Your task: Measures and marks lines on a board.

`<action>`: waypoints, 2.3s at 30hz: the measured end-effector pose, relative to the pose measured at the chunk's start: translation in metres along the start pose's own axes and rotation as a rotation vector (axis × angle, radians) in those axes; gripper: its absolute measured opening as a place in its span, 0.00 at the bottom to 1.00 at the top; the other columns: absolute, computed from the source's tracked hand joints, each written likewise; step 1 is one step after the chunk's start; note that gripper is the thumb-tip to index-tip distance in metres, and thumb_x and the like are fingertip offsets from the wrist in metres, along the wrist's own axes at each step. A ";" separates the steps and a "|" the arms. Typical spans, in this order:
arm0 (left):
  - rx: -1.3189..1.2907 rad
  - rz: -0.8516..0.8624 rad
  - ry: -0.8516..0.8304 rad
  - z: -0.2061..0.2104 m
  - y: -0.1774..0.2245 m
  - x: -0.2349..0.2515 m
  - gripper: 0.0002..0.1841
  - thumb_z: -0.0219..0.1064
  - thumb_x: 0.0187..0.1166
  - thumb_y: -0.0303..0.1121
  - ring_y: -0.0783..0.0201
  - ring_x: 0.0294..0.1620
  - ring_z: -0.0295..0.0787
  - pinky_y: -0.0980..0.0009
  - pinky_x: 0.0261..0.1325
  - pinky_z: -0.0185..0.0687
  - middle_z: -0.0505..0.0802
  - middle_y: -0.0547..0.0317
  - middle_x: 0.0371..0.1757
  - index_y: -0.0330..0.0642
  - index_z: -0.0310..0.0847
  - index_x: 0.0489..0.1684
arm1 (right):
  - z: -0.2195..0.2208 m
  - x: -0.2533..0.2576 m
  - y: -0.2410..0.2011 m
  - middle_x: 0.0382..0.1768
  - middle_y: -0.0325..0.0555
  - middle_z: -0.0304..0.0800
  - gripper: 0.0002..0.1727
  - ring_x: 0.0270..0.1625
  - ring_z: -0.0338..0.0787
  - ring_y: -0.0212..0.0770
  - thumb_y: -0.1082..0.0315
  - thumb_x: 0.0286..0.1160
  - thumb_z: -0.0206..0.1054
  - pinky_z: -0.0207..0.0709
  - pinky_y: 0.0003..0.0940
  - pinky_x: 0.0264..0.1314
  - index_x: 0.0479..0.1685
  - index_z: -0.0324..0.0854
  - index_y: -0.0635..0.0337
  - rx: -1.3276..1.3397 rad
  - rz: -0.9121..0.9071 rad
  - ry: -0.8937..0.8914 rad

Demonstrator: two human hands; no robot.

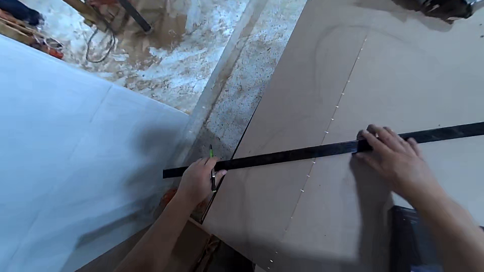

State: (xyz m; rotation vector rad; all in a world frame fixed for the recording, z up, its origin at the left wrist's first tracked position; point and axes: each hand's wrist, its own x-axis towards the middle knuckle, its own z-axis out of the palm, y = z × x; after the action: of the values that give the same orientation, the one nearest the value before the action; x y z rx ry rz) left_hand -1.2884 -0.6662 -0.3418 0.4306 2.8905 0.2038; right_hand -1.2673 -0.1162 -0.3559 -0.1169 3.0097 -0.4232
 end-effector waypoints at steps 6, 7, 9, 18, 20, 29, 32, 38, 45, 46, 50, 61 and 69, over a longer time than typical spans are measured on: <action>0.010 -0.031 0.048 -0.008 -0.008 -0.104 0.24 0.62 0.83 0.60 0.59 0.28 0.91 0.56 0.28 0.87 0.90 0.59 0.28 0.49 0.90 0.39 | -0.018 0.052 0.005 0.57 0.65 0.88 0.26 0.65 0.85 0.71 0.49 0.75 0.74 0.55 0.76 0.84 0.61 0.85 0.61 -0.041 -0.035 0.108; -0.067 -0.049 0.054 -0.011 0.002 -0.126 0.21 0.65 0.83 0.56 0.59 0.28 0.91 0.57 0.28 0.88 0.92 0.57 0.29 0.47 0.90 0.41 | -0.018 0.067 0.005 0.57 0.66 0.88 0.27 0.66 0.84 0.71 0.46 0.74 0.74 0.54 0.75 0.85 0.59 0.86 0.61 -0.027 -0.032 0.133; -0.244 -0.105 0.018 -0.010 0.030 -0.160 0.15 0.67 0.83 0.45 0.57 0.34 0.93 0.56 0.35 0.91 0.94 0.51 0.38 0.43 0.91 0.51 | -0.013 0.103 -0.006 0.59 0.65 0.88 0.27 0.69 0.82 0.70 0.45 0.73 0.74 0.55 0.72 0.86 0.57 0.87 0.60 0.019 -0.049 0.178; -0.669 -0.221 0.113 0.051 0.129 -0.183 0.20 0.71 0.75 0.31 0.65 0.38 0.89 0.71 0.41 0.90 0.89 0.45 0.46 0.33 0.76 0.62 | 0.022 0.203 -0.064 0.62 0.48 0.90 0.26 0.74 0.82 0.56 0.35 0.73 0.70 0.42 0.67 0.93 0.61 0.91 0.40 0.190 -0.074 0.361; -0.726 -0.256 0.157 0.055 0.132 -0.184 0.16 0.70 0.78 0.32 0.65 0.42 0.87 0.72 0.44 0.86 0.86 0.46 0.46 0.36 0.74 0.57 | 0.021 0.199 -0.058 0.63 0.46 0.90 0.26 0.72 0.82 0.52 0.35 0.77 0.66 0.59 0.58 0.85 0.64 0.91 0.38 0.229 -0.071 0.344; -0.812 -0.163 -0.076 0.041 0.101 -0.186 0.15 0.73 0.78 0.36 0.57 0.46 0.86 0.64 0.49 0.86 0.85 0.42 0.46 0.34 0.76 0.47 | 0.013 0.190 -0.038 0.49 0.51 0.91 0.42 0.57 0.89 0.48 0.21 0.57 0.70 0.77 0.62 0.62 0.53 0.88 0.51 0.394 0.220 0.255; -0.746 -0.133 -0.031 0.026 0.087 -0.147 0.17 0.75 0.77 0.41 0.61 0.51 0.89 0.66 0.50 0.89 0.88 0.50 0.53 0.45 0.78 0.57 | 0.015 0.192 -0.035 0.51 0.37 0.93 0.32 0.58 0.88 0.32 0.27 0.60 0.73 0.78 0.47 0.66 0.51 0.91 0.43 0.480 0.110 0.318; -0.668 0.065 0.235 0.031 0.069 -0.018 0.14 0.65 0.85 0.41 0.64 0.49 0.92 0.67 0.47 0.92 0.92 0.62 0.54 0.57 0.82 0.66 | 0.025 0.190 -0.026 0.49 0.25 0.94 0.20 0.56 0.88 0.18 0.38 0.69 0.76 0.79 0.28 0.66 0.47 0.92 0.41 0.644 0.066 0.353; -0.708 0.033 0.358 0.048 0.087 0.001 0.10 0.64 0.86 0.37 0.67 0.46 0.90 0.71 0.46 0.89 0.92 0.62 0.49 0.51 0.87 0.58 | 0.042 0.192 -0.018 0.31 0.30 0.86 0.28 0.37 0.86 0.24 0.29 0.60 0.76 0.82 0.36 0.46 0.34 0.88 0.45 0.660 0.224 0.282; -0.718 0.030 0.358 0.048 0.087 0.001 0.10 0.64 0.86 0.38 0.67 0.46 0.90 0.71 0.46 0.89 0.92 0.63 0.49 0.52 0.86 0.59 | 0.042 0.192 -0.018 0.29 0.27 0.85 0.27 0.35 0.85 0.22 0.30 0.60 0.77 0.82 0.32 0.43 0.32 0.87 0.43 0.674 0.235 0.276; -0.768 0.017 0.335 0.047 0.084 0.001 0.13 0.68 0.83 0.43 0.69 0.43 0.89 0.73 0.44 0.88 0.91 0.64 0.49 0.53 0.86 0.60 | 0.044 0.192 -0.019 0.29 0.32 0.84 0.30 0.35 0.85 0.28 0.26 0.57 0.76 0.82 0.41 0.42 0.32 0.87 0.45 0.614 0.243 0.288; -0.804 0.042 0.309 0.044 0.079 0.004 0.10 0.70 0.82 0.42 0.68 0.47 0.91 0.72 0.49 0.89 0.93 0.67 0.48 0.58 0.88 0.57 | 0.027 0.192 -0.031 0.49 0.29 0.94 0.20 0.59 0.88 0.26 0.37 0.67 0.76 0.79 0.35 0.67 0.45 0.93 0.39 0.545 0.042 0.407; -0.789 0.074 0.290 0.040 0.085 0.007 0.10 0.66 0.85 0.40 0.70 0.50 0.90 0.75 0.52 0.86 0.92 0.67 0.51 0.54 0.85 0.59 | 0.020 0.189 -0.030 0.54 0.35 0.90 0.19 0.76 0.77 0.43 0.38 0.67 0.76 0.49 0.59 0.92 0.41 0.94 0.40 0.443 0.016 0.454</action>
State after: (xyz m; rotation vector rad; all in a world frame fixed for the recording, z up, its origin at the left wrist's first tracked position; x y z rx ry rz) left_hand -1.2624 -0.5795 -0.3678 0.3692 2.7386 1.4443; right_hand -1.4511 -0.1669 -0.3835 0.0464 3.2367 -1.2511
